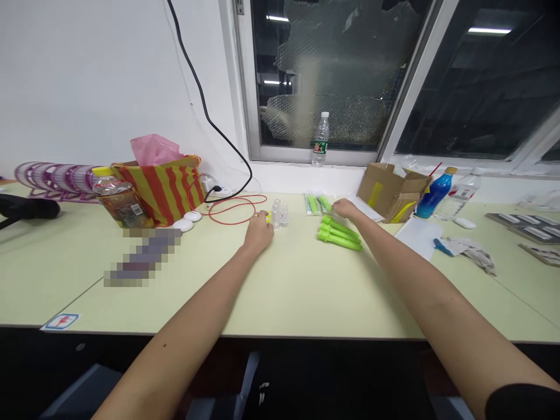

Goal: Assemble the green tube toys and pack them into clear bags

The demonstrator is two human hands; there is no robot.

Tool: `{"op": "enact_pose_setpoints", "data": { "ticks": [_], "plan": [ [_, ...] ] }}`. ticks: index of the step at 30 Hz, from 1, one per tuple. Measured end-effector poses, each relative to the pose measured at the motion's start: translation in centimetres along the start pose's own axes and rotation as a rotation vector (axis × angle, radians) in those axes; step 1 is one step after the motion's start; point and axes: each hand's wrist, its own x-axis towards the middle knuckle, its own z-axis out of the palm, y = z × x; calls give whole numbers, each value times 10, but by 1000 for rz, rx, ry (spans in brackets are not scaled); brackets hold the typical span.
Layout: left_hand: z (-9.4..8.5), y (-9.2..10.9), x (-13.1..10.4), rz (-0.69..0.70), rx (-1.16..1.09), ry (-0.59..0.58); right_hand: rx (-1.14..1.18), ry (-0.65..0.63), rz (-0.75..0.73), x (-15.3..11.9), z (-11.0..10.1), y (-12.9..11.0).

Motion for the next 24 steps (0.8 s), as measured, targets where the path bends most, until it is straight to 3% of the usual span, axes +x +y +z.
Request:
{"op": "enact_pose_setpoints", "data": {
  "ticks": [4, 5, 8, 12, 16, 18, 20, 24],
  "plan": [
    [3, 1, 2, -3, 58, -10, -77, 155, -150, -47, -6, 4],
    [4, 2, 2, 2, 85, -12, -146, 195, -274, -63, -5, 6],
    [4, 2, 4, 11, 139, -16, -265, 129, -508, -108, 1, 10],
    [0, 4, 3, 2, 136, 20, -290, 77, -536, -140, 8, 11],
    [-3, 6, 1, 7, 118, 36, -300, 194, -519, -128, 0, 22],
    [-3, 8, 0, -3, 104, 36, -313, 269, -429, -112, -7, 33],
    [-3, 8, 0, -12, 80, 40, -349, 201, -278, -98, -14, 46],
    [-7, 6, -2, -52, 35, 49, -362, 51, -185, -79, -16, 61]
  ]
}}
